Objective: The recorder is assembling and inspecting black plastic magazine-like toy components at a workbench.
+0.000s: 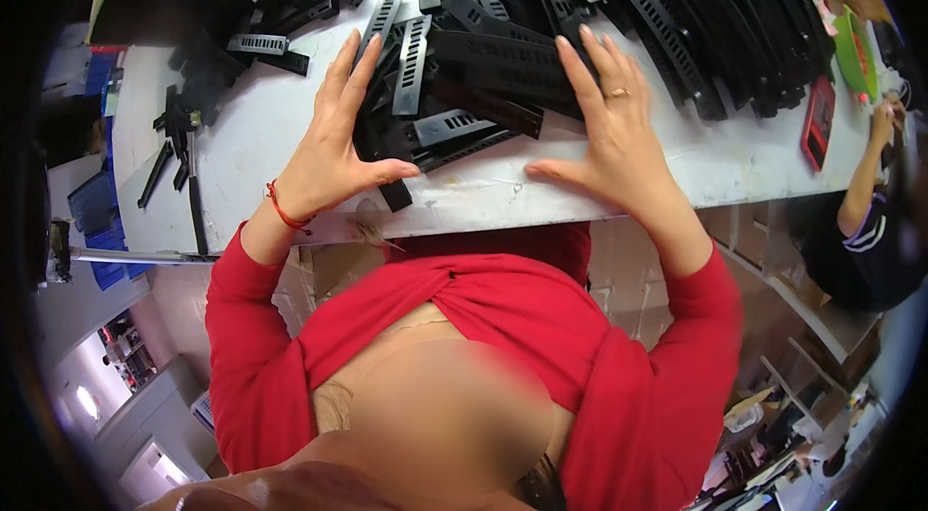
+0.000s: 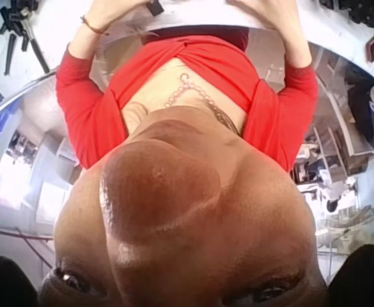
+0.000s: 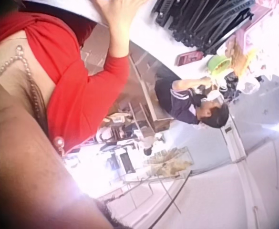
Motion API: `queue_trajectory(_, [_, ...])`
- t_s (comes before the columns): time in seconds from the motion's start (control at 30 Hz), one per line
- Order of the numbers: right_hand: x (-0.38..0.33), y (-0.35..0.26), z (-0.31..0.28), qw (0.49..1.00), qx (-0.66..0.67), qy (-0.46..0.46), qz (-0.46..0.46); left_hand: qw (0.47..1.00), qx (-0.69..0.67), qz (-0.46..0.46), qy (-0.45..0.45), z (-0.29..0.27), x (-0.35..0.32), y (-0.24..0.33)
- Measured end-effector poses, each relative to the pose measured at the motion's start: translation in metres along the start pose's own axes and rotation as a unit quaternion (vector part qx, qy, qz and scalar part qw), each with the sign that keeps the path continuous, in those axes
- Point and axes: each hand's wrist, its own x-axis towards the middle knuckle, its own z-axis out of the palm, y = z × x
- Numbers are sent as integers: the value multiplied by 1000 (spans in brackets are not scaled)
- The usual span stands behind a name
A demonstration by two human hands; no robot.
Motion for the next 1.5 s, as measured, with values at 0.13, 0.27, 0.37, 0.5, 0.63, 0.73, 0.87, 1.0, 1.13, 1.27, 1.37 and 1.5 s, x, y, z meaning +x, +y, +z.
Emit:
queue_trajectory(0.13, [18,-11,12,999,18,-22,-17,996,43,81,18,6,-7,3])
queue_trajectory(0.27, [36,-4,23,998,19,-25,-46,993,18,114,8,11,12,-8])
queue_trajectory(0.37, [51,2,25,997,8,-23,-77,988,2,149,45,13,34,-24])
queue_trajectory(0.5, [73,14,28,996,39,-25,-75,988,-20,149,43,13,59,-36])
queue_trajectory(0.63, [82,25,27,997,39,-17,-69,988,4,143,53,5,64,-37])
queue_trajectory(0.73, [67,18,20,997,-22,9,-74,976,114,160,91,-23,44,-44])
queue_trajectory(0.87, [42,14,15,994,-24,10,-104,910,342,203,115,-40,43,-86])
queue_trajectory(1.0, [40,15,16,997,-7,1,-79,920,333,189,84,-53,65,-112])
queue_trajectory(1.13, [41,14,13,997,5,-6,-78,913,360,161,108,-65,72,-127])
queue_trajectory(1.27, [41,14,10,996,0,-15,-83,897,397,145,132,-81,68,-148])
queue_trajectory(1.37, [43,7,7,997,-12,-36,-64,882,412,181,141,-89,68,-158])
queue_trajectory(1.5, [42,4,7,998,-1,-36,-61,897,382,186,122,-96,74,-161])
